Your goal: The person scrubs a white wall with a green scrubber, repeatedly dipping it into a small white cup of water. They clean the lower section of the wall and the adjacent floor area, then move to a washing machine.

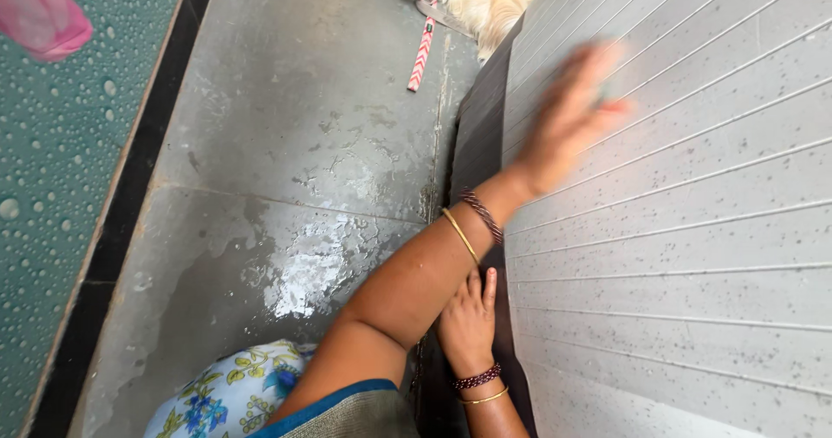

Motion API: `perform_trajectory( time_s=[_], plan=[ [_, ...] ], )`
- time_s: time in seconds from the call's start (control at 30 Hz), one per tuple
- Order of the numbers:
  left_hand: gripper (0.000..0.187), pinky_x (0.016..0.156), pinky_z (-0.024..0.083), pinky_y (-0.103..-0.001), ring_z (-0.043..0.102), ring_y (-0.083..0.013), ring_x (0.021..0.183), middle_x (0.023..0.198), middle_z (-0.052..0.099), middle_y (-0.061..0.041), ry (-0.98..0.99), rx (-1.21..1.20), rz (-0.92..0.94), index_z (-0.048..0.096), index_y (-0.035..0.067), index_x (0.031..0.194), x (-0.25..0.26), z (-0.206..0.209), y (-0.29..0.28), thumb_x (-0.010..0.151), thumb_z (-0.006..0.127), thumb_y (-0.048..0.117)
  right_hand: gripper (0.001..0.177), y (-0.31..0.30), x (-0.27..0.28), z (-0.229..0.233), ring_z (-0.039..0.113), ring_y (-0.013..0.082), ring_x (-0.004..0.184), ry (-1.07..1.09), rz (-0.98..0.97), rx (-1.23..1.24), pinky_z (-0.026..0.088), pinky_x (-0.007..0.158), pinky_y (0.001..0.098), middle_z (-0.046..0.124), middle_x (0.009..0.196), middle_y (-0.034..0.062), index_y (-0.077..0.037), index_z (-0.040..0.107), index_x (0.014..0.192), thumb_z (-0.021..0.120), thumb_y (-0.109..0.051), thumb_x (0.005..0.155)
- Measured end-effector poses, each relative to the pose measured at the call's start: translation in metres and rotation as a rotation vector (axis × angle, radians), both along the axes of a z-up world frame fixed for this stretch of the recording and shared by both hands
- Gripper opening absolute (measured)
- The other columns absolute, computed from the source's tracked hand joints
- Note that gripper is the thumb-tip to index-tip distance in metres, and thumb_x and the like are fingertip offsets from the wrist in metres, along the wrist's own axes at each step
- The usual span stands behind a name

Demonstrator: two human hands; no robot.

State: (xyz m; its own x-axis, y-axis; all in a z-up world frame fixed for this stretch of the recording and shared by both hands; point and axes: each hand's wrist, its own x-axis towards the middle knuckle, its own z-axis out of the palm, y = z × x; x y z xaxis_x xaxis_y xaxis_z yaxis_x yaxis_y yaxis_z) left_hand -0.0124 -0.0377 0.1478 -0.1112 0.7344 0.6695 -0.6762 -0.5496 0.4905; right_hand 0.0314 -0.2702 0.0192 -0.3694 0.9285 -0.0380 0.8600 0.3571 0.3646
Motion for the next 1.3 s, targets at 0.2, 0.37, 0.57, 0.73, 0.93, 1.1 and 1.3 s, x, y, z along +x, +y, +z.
perform_trajectory(
  time_s=[0.2, 0.37, 0.57, 0.73, 0.93, 1.1, 1.3],
  plan=[
    [0.079, 0.119, 0.042, -0.052, 0.021, -0.0187, 0.16, 0.171, 0.012, -0.004, 0.282, 0.129, 0.321, 0.012, 0.021, 0.163, -0.006, 0.042, -0.016, 0.102, 0.059, 0.039, 0.054, -0.003, 0.002, 0.0, 0.04, 0.0337, 0.138, 0.235, 0.118, 0.083, 0.008, 0.12, 0.0609, 0.06, 0.138, 0.0131, -0.01, 0.057, 0.141, 0.054, -0.026, 0.089],
    [0.083, 0.128, 0.01, -0.041, 0.014, -0.0297, 0.16, 0.171, 0.019, -0.019, 0.415, -0.535, 0.167, 0.025, 0.002, 0.161, -0.008, -0.087, 0.015, 0.1, 0.047, 0.055, 0.044, 0.0, -0.001, 0.006, 0.042, 0.0349, 0.14, 0.138, -0.019, -0.028, 0.01, 0.121, 0.0579, 0.063, 0.131, 0.0139, -0.005, 0.062, 0.128, 0.054, -0.025, 0.09],
    [0.08, 0.125, 0.016, -0.04, 0.017, -0.028, 0.156, 0.17, 0.018, -0.017, 0.249, -0.762, -0.014, 0.021, 0.004, 0.161, 0.006, -0.142, -0.019, 0.1, 0.048, 0.048, 0.039, -0.003, 0.0, -0.001, 0.044, 0.0325, 0.142, 0.04, -0.041, 0.019, 0.011, 0.124, 0.0551, 0.064, 0.131, 0.0141, -0.003, 0.063, 0.126, 0.052, -0.023, 0.094],
    [0.074, 0.112, 0.052, -0.046, 0.013, -0.0236, 0.164, 0.173, 0.014, -0.008, 0.107, -0.063, 0.044, 0.023, 0.012, 0.161, -0.009, 0.014, -0.063, 0.101, 0.056, 0.039, 0.051, -0.006, 0.003, -0.004, 0.045, 0.0357, 0.134, 0.303, 0.151, 0.15, 0.011, 0.118, 0.0607, 0.063, 0.133, 0.0155, -0.005, 0.063, 0.132, 0.055, -0.029, 0.087],
    [0.088, 0.132, 0.011, -0.046, 0.012, -0.0213, 0.161, 0.172, 0.016, -0.006, 1.437, 0.154, 0.598, 0.02, 0.018, 0.166, -0.045, 0.079, -0.094, 0.099, 0.051, 0.066, 0.042, -0.006, -0.001, 0.016, 0.053, 0.0334, 0.131, 0.505, 0.098, 0.094, 0.025, 0.117, 0.0563, 0.065, 0.133, 0.0105, -0.011, 0.065, 0.131, 0.058, -0.03, 0.094],
    [0.075, 0.133, 0.015, -0.041, 0.022, -0.0329, 0.163, 0.17, 0.029, -0.021, 0.41, -0.207, 0.407, 0.028, 0.002, 0.163, -0.012, -0.062, -0.033, 0.104, 0.055, 0.04, 0.041, -0.012, -0.015, 0.054, 0.057, 0.031, 0.128, 0.283, 0.075, 0.143, 0.028, 0.118, 0.0558, 0.068, 0.126, 0.0117, -0.006, 0.067, 0.121, 0.064, -0.024, 0.085],
    [0.081, 0.124, 0.006, -0.041, 0.007, -0.0263, 0.158, 0.17, 0.016, -0.015, 0.409, -0.895, -0.041, 0.02, 0.006, 0.161, 0.009, -0.216, -0.03, 0.1, 0.044, 0.053, 0.029, -0.03, -0.031, 0.117, 0.057, 0.021, 0.127, 0.393, 0.031, 0.38, 0.022, 0.119, 0.0571, 0.069, 0.123, 0.0048, -0.011, 0.069, 0.12, 0.067, -0.022, 0.094]
  ],
)
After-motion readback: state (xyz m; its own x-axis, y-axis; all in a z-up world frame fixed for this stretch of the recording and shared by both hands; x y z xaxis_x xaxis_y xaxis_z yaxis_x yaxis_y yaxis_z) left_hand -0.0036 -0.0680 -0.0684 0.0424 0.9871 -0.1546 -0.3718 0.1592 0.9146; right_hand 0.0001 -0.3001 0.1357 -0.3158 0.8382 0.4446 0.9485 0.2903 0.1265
